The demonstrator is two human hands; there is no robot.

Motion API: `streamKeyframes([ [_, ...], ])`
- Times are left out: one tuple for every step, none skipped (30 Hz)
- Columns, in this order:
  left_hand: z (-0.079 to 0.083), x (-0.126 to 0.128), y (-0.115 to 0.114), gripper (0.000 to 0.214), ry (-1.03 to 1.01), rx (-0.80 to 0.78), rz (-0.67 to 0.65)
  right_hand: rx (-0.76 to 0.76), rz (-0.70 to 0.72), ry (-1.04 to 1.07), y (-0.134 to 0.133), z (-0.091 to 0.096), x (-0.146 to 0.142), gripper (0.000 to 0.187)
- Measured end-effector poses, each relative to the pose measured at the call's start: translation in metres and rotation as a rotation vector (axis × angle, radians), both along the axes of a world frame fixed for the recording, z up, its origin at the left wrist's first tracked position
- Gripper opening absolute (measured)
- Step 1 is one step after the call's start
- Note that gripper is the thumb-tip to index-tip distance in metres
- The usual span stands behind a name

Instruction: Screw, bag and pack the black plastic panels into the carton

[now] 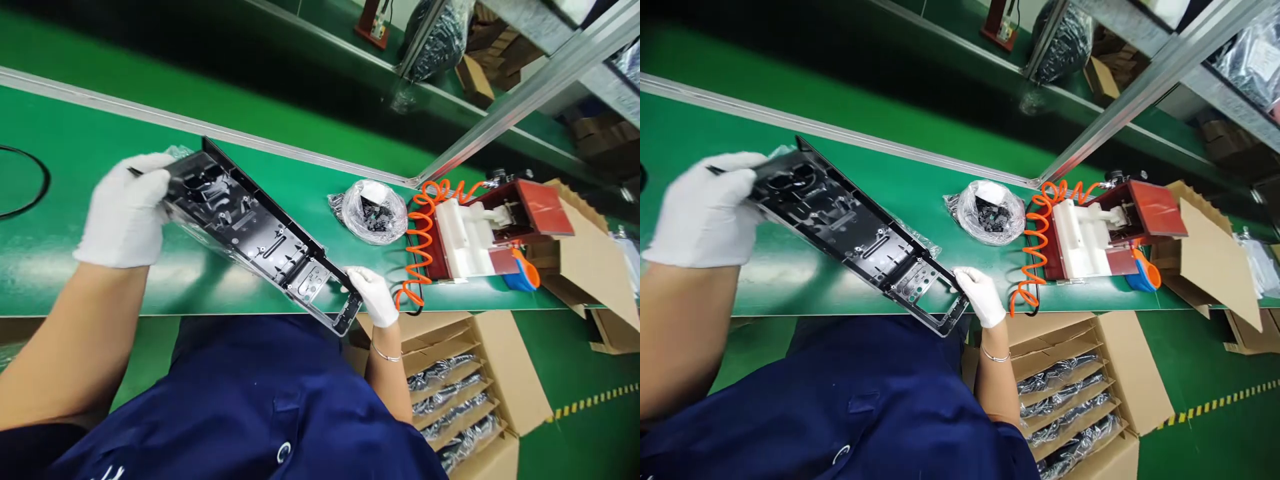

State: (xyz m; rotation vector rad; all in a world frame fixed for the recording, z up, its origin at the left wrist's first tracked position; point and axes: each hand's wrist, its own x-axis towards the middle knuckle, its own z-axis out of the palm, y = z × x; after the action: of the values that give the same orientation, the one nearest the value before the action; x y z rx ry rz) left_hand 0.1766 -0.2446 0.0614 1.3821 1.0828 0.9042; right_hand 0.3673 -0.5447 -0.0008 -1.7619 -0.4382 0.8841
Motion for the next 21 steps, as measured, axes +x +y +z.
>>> streamKeyframes([
  [-0.007, 0.003, 0.005, 0.043, -0.008, -0.015, -0.03, -0.001, 0.007, 0.005, 0.001, -0.001, -0.001, 0.031],
  [-0.014, 0.005, 0.01, 0.038, 0.004, -0.042, -0.051, -0.004, 0.019, 0.012, 0.002, 0.0, -0.002, 0.032],
  [-0.022, 0.007, 0.015, 0.035, 0.025, -0.071, -0.064, -0.008, 0.036, 0.02, 0.002, 0.001, -0.005, 0.032],
  [-0.03, 0.008, 0.021, 0.032, 0.045, -0.095, -0.076, -0.013, 0.056, 0.031, 0.003, 0.003, -0.008, 0.033],
  [-0.037, 0.009, 0.026, 0.03, 0.062, -0.119, -0.096, -0.018, 0.078, 0.044, 0.003, 0.005, -0.011, 0.033],
  [-0.043, 0.01, 0.031, 0.029, 0.072, -0.138, -0.117, -0.024, 0.102, 0.058, 0.003, 0.007, -0.014, 0.034],
  [-0.048, 0.012, 0.035, 0.028, 0.078, -0.154, -0.132, -0.032, 0.127, 0.071, 0.003, 0.009, -0.018, 0.035],
  [-0.053, 0.013, 0.04, 0.027, 0.078, -0.165, -0.139, -0.042, 0.149, 0.078, 0.004, 0.011, -0.021, 0.037],
  [-0.057, 0.016, 0.043, 0.025, 0.074, -0.174, -0.145, -0.052, 0.165, 0.076, 0.004, 0.011, -0.024, 0.04],
  [-0.061, 0.018, 0.047, 0.023, 0.065, -0.183, -0.15, -0.063, 0.175, 0.066, 0.005, 0.011, -0.027, 0.042],
  [-0.064, 0.021, 0.05, 0.022, 0.049, -0.187, -0.153, -0.074, 0.182, 0.049, 0.006, 0.01, -0.03, 0.043],
  [-0.068, 0.023, 0.053, 0.02, 0.034, -0.187, -0.151, -0.087, 0.187, 0.028, 0.007, 0.01, -0.033, 0.044],
  [-0.073, 0.026, 0.056, 0.02, 0.02, -0.185, -0.152, -0.099, 0.19, 0.007, 0.009, 0.01, -0.036, 0.044],
  [-0.078, 0.028, 0.059, 0.02, 0.009, -0.182, -0.151, -0.11, 0.198, -0.008, 0.01, 0.01, -0.039, 0.044],
  [-0.083, 0.031, 0.061, 0.019, 0.001, -0.185, -0.149, -0.118, 0.207, -0.015, 0.012, 0.012, -0.042, 0.045],
  [-0.087, 0.032, 0.064, 0.019, -0.006, -0.191, -0.146, -0.125, 0.217, -0.015, 0.014, 0.015, -0.044, 0.045],
  [-0.092, 0.034, 0.067, 0.02, -0.013, -0.203, -0.144, -0.13, 0.224, -0.008, 0.016, 0.019, -0.046, 0.045],
  [-0.096, 0.035, 0.07, 0.02, -0.022, -0.219, -0.141, -0.132, 0.231, 0.002, 0.018, 0.024, -0.049, 0.045],
  [-0.099, 0.036, 0.072, 0.019, -0.034, -0.236, -0.135, -0.131, 0.234, 0.014, 0.02, 0.03, -0.051, 0.045],
  [-0.101, 0.036, 0.074, 0.019, -0.046, -0.253, -0.126, -0.13, 0.23, 0.028, 0.021, 0.035, -0.053, 0.046],
  [-0.102, 0.036, 0.076, 0.018, -0.057, -0.268, -0.119, -0.13, 0.217, 0.041, 0.023, 0.041, -0.056, 0.046],
])
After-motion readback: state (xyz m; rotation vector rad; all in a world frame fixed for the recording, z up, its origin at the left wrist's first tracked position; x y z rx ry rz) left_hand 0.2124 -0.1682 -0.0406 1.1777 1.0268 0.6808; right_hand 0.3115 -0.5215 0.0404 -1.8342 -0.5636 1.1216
